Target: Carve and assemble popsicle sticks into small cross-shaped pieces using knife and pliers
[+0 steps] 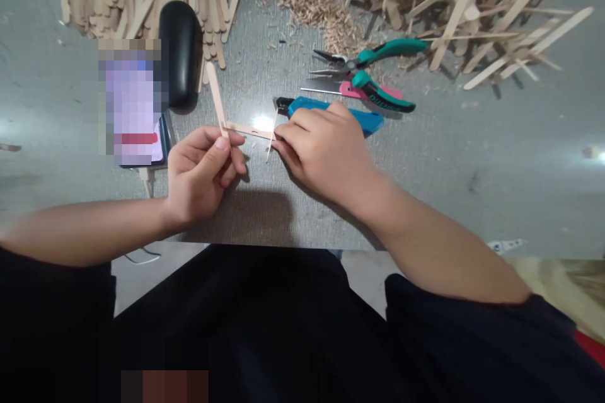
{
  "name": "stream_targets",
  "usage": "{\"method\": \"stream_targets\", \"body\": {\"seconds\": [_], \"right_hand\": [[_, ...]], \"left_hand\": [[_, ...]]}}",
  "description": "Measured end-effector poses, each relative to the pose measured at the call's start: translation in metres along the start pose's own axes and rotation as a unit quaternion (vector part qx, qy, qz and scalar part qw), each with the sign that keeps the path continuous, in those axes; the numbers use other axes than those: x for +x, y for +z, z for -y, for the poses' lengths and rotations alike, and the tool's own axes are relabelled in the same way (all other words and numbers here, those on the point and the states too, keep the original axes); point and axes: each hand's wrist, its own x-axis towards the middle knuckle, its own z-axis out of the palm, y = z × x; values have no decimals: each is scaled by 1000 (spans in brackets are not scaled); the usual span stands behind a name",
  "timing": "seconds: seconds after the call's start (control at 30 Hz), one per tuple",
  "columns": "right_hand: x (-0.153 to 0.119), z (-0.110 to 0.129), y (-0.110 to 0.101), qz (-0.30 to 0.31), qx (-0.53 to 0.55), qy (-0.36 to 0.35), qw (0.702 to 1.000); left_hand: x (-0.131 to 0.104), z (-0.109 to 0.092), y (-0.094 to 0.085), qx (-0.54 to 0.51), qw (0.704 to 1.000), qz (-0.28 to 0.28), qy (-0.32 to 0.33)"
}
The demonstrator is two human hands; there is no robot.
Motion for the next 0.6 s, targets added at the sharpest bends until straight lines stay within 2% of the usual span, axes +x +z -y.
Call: {"method": "stream_targets", "body": {"seconds": [0.13,0.23,0.3,0.37,0.5,0.53,0.6], "right_hand": [[4,2,9,-12,8,27,1000],[7,0,3,-44,100,42,993],[8,-2,-6,-69,220,66,971],[10,-2,-17,-91,333,110,932],[12,0,-27,-117,461,183,861],[12,1,-26,-135,462,183,857],[10,3,-21,-191,409,172,876]], "left_hand": [[-2,1,0,11,1000,8,11],[-5,1,-1,33,998,11,44],[-8,1,-1,66,995,16,75],[-10,0,-2,102,988,28,111],[-11,-1,-2,114,975,63,181],[-11,-1,-2,111,974,66,187],[-12,-1,-2,119,976,64,173]]}}
